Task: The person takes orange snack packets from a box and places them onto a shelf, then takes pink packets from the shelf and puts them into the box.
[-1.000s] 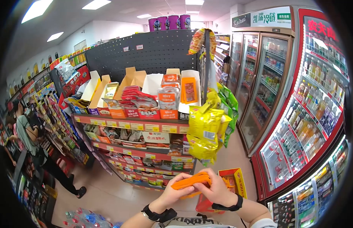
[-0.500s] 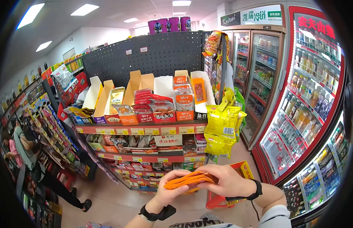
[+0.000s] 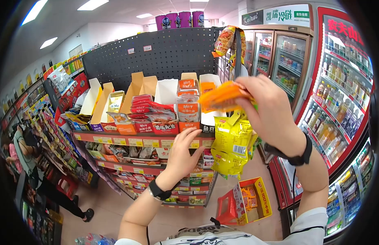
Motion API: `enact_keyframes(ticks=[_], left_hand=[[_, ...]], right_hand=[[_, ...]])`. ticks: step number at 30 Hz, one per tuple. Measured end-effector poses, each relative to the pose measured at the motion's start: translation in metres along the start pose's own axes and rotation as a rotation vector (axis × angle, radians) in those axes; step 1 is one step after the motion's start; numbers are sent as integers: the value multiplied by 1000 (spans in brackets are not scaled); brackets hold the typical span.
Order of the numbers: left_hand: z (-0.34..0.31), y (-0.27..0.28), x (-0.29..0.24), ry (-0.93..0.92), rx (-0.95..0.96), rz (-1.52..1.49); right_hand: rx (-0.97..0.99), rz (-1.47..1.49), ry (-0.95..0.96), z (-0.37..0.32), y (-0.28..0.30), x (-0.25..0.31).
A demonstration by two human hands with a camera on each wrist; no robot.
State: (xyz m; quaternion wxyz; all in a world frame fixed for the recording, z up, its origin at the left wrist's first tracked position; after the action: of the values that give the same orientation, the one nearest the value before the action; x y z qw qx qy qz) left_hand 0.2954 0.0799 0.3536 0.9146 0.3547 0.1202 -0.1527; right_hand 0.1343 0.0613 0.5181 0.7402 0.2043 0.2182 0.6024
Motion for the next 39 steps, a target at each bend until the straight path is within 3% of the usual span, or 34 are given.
enact_keyframes(ticks=[4,10,19,26,30,32,33,39], left_hand=[[12,-10,2,-38,-87,263],[26,-19,8,-42,-47,477],[46,-30,33,-165,-57,660],[44,-18,27,-211,-10,627],[43,-16,18,-183,-19,480],[42,-12,-4,-315,-106,360],[42,-19,-9,-368,-114,358],[52,-55,-12,-296,36,603]], right_hand=[[12,-145,26,25,-30,-27],[179,-386,90,50,-93,-48],[558,-601,-187,68,-153,-86],[467,-558,-499,80,-143,-119],[464,-533,-481,82,-150,-119],[551,-641,-518,80,-163,-128],[635,-641,-562,80,-171,-133],[612,-582,-605,92,-182,-142]])
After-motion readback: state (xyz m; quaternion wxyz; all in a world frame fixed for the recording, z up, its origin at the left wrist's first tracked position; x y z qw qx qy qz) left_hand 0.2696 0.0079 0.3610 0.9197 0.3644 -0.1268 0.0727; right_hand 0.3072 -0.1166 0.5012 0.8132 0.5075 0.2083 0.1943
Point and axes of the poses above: each hand's wrist, its own z-axis towards the middle knuckle, its own y-axis out of the back of the hand, x = y × z, the point moved 7 cm from there along z, towards the middle knuckle, and after that the axes turned 12 degrees about z, right-handed, at the moved point
